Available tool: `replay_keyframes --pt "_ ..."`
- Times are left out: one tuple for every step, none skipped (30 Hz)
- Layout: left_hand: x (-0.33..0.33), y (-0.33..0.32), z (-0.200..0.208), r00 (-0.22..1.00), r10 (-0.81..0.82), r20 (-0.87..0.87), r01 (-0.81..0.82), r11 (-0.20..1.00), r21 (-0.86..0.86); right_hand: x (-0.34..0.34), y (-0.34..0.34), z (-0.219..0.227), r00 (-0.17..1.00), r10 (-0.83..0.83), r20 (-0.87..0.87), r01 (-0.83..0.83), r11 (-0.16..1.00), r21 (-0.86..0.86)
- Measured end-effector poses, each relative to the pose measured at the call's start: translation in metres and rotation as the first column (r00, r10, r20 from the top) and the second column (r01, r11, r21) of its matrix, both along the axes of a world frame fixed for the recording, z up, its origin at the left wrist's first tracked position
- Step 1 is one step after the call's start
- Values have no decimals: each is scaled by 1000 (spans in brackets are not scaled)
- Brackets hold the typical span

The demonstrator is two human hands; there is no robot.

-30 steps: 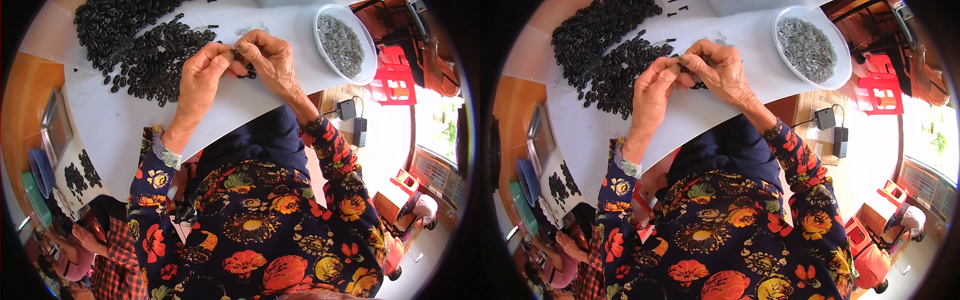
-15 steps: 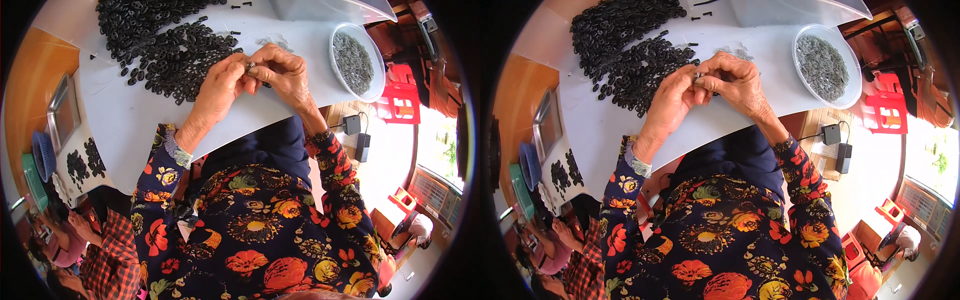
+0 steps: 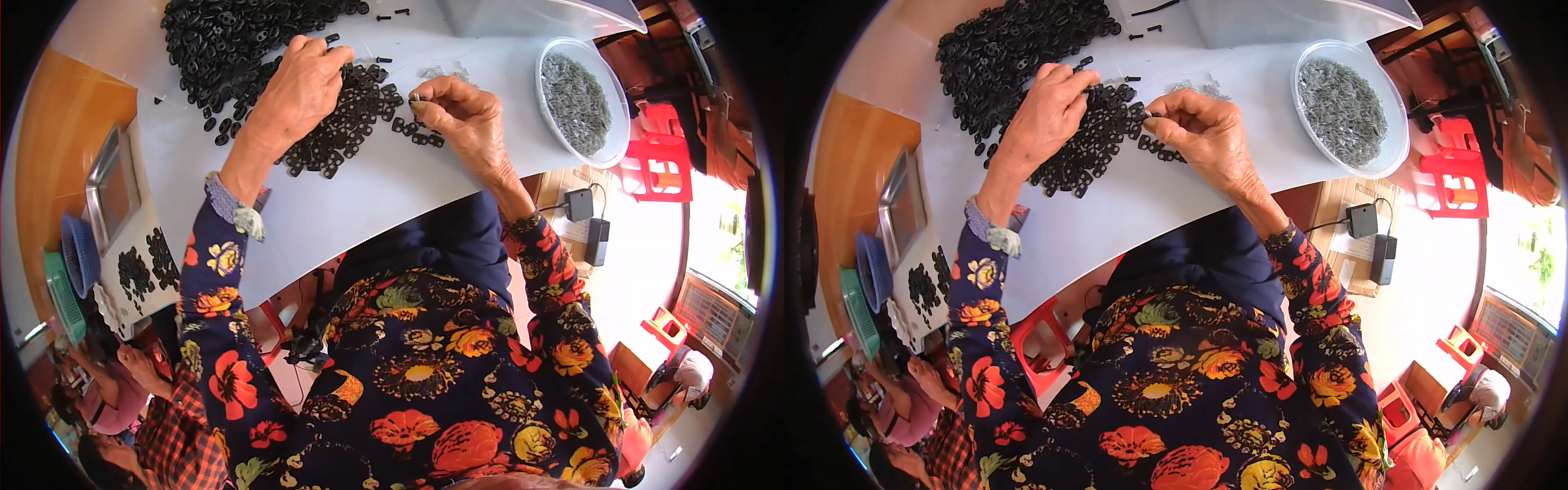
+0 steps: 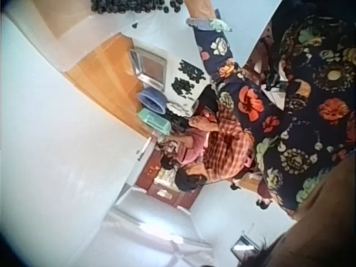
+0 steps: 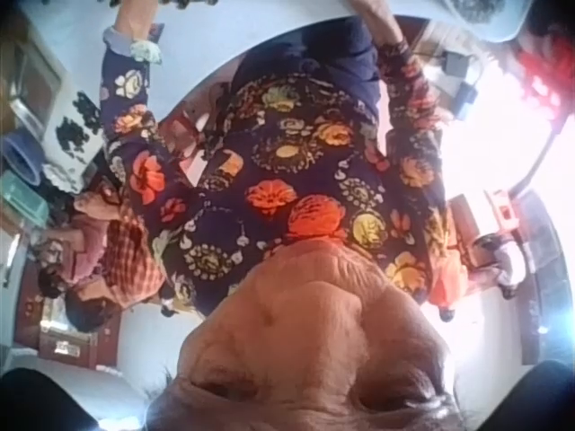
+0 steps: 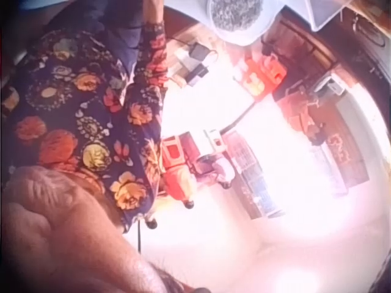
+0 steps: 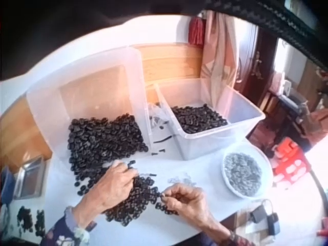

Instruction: The person assembles plastic cord lock components by picking up individual pieces from the table and pressing them together by hand.

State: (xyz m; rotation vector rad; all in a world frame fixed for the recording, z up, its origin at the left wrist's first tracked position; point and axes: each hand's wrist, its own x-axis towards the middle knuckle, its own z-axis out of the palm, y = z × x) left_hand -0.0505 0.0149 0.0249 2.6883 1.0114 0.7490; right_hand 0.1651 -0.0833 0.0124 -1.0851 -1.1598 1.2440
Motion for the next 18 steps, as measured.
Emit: replay_keyframes --pt "1 1 2 996 -12 -94 12 1000 -8 1 0 -1 1000 -6 2 6 1000 0" --pt "2 1 3 982 -24 -186 22 1000 -16 1 0 -2 1000 -4 4 4 1000 -2" --pt "2 3 2 980 -47 -195 45 999 -15 2 0 -3 1000 -1 7 1 1000 -5" --pt "1 4 4 980 -49 -195 47 999 -14 2 1 -3 1000 -4 7 4 1000 -4" --pt "0 4 7 978 -59 -199 54 998 -31 2 1 -4 1000 3 21 -3 1000 3" --pt "-2 4 8 977 -69 -203 60 997 -50 1 1 -4 999 11 35 -12 1000 10" --pt "-3 4 6 977 -71 -202 62 997 -49 2 1 -4 999 9 36 -9 1000 10" --pt "-4 4 3 980 -77 -182 66 996 -64 2 2 -4 999 16 35 -16 1000 4" --pt "-5 4 1 983 -82 -163 70 994 -79 3 2 -5 999 24 33 -24 1000 -2" --pt "-4 2 1 983 -87 -163 74 994 -80 4 2 -6 999 19 33 -19 1000 -3" --pt "-3 -1 2 991 -73 -116 66 996 -64 4 2 -7 1000 31 5 -31 999 32" --pt "-3 -4 3 996 -60 -69 57 997 -47 5 2 -8 999 42 -22 -41 997 68" --pt "2 -9 5 995 -74 -65 71 996 -51 7 1 -8 999 28 -19 -27 998 65" --pt "6 -17 10 997 -35 62 48 974 -220 5 2 -8 999 38 -36 -34 996 87" --pt "9 -25 14 983 24 181 48 922 -385 4 2 -8 998 46 -53 -40 993 109" --pt "13 -30 14 983 19 184 54 921 -386 4 2 -7 998 41 -50 -35 994 107" --pt "18 -35 14 974 32 225 83 870 -485 4 3 -5 997 52 -62 -43 991 127" --pt "22 -38 14 964 49 263 116 809 -577 4 3 -5 995 62 -74 -51 988 147"
